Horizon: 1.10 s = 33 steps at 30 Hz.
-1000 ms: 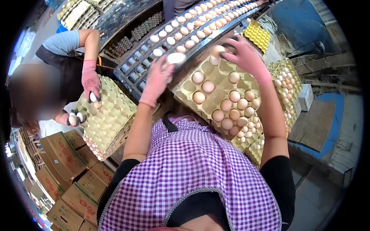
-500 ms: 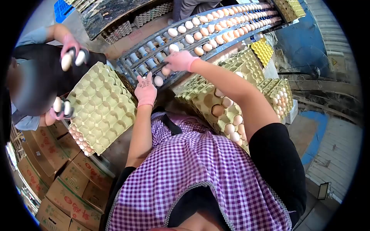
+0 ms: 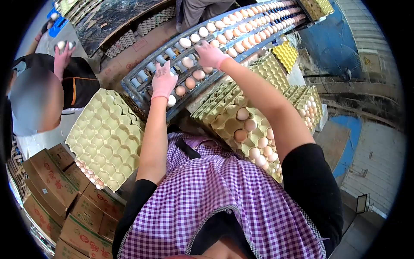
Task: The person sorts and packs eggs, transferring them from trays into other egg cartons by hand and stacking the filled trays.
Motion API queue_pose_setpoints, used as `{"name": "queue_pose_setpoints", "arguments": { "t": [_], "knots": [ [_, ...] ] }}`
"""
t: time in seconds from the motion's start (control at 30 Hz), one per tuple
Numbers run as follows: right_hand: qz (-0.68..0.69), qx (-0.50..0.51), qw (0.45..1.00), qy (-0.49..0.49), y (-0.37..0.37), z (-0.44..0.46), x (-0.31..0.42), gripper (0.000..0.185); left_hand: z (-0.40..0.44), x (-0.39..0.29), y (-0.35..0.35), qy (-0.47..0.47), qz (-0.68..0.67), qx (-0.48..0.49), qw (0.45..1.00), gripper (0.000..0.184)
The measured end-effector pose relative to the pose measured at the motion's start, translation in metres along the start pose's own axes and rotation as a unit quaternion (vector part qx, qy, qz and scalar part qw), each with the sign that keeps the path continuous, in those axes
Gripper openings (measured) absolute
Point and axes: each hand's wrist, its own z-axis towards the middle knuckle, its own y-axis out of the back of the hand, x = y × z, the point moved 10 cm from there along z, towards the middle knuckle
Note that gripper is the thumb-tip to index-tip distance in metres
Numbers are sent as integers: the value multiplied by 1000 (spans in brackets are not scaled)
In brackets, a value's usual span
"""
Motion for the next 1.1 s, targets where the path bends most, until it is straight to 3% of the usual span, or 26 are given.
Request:
{"name": "queue_pose_setpoints", "arguments": {
  "t": [0.07,0.2,0.27,0.3,0.4,0.53,0.6,0.7,0.73,0.8,0.87,0.93,1.0,1.1],
  "knots": [
    [36,60,997,19,-2,23,12,48,14,-14,-1,-40,24,-2,999,60],
    [13,29,998,48,-43,46,0,50,41,-32,-21,-76,53,-20,995,56],
    [-61,36,997,43,-15,26,0,60,41,-51,-42,-160,199,-2,967,56],
    [-64,-11,996,61,35,-6,14,59,33,-58,-37,-160,210,2,965,58],
    [-24,-136,989,57,117,-86,-17,53,11,-71,-21,-236,137,-113,956,59],
    [84,-249,959,-106,206,-282,-65,47,-65,-105,12,-201,-90,-63,973,59],
    [110,-300,920,-228,196,-387,-97,46,-110,-153,22,-227,-149,-11,962,57],
    [182,-315,860,-359,129,-493,-137,44,-158,-238,5,-378,-123,74,915,57],
    [217,-321,847,-363,114,-505,-131,46,-170,-265,-3,-425,-93,90,896,58],
    [126,-311,872,-357,97,-507,-111,51,-185,-291,-32,-501,34,71,862,65],
    [47,-308,886,-343,74,-497,-93,55,-198,-297,-59,-510,159,91,840,68],
    [27,-248,884,-394,49,-489,-79,52,-213,-298,-58,-535,162,72,826,69],
    [94,-268,881,-379,39,-495,-70,51,-222,-290,-61,-515,186,79,833,62],
    [80,-286,880,-372,54,-495,-46,49,-244,-283,-52,-515,230,50,824,54]
  ]
}}
